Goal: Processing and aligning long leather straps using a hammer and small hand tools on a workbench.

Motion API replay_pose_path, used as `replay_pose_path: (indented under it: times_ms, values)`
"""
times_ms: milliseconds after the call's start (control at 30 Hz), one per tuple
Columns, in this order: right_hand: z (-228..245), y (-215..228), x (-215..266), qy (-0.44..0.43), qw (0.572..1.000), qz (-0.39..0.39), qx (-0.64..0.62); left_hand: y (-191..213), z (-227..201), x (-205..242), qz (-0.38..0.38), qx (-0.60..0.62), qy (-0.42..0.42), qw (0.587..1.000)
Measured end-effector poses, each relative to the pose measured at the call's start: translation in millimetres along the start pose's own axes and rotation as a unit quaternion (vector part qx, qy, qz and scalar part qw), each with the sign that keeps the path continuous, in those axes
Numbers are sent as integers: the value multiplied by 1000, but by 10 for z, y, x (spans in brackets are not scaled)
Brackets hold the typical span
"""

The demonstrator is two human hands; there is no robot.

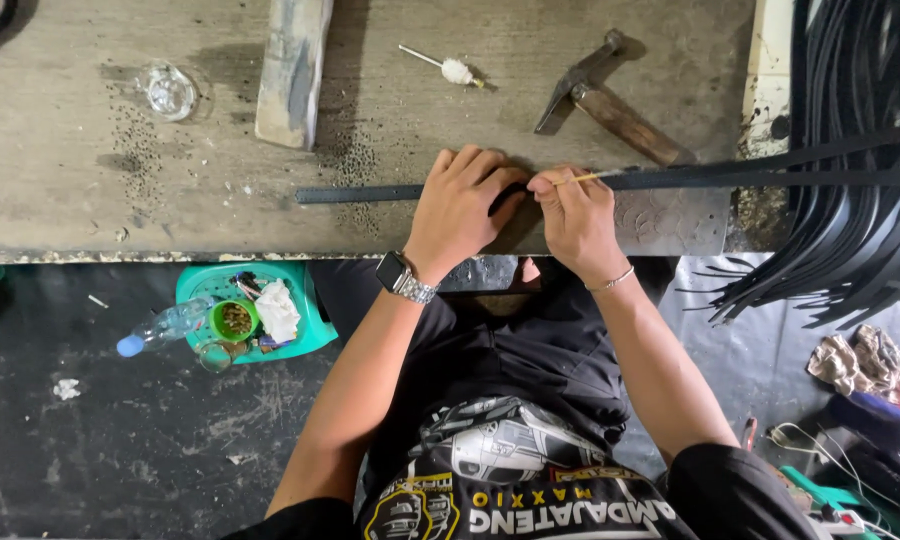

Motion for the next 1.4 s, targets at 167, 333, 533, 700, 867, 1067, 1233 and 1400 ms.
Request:
replay_pose_path:
  times_ms: [167, 333, 533, 700, 867, 1067, 1233, 1400]
  values:
    - [17, -36, -12, 9, 1000, 6, 22, 52, -16, -29, -4, 2, -1, 1000]
    - [-26, 61, 23, -34, 999, -24, -34, 40, -30, -8, -4, -3, 1, 1000]
    - [-49, 265, 41, -76, 994, -59, -55, 27, -15, 4, 0, -8, -4, 1000]
    - [-102, 239, 84, -58, 996, -55, -38, 5, -11, 9, 11, -11, -6, 1000]
    - [-81, 220, 84, -46, 997, -52, -22, 9, -2, 18, 18, -21, -4, 1000]
    - [-118, 158, 106, 25, 999, -31, 18, 62, -52, -26, 25, -16, -8, 1000]
    - [-16, 85, 60, 58, 995, -25, 72, 66, -60, -48, 28, -12, -2, 1000]
    - [-165, 215, 137, -15, 999, -47, -21, 54, -68, -34, 37, -16, -8, 999]
Point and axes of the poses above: each hand's wrist, its own x-axis away from the middle knuckle, its own y-axis out of the back of the hand, z = x × y, the point moved 5 cm from there along -x, towards the middle knuckle, and after that the axes turned 12 degrees about -x, right-handed, at the moved point
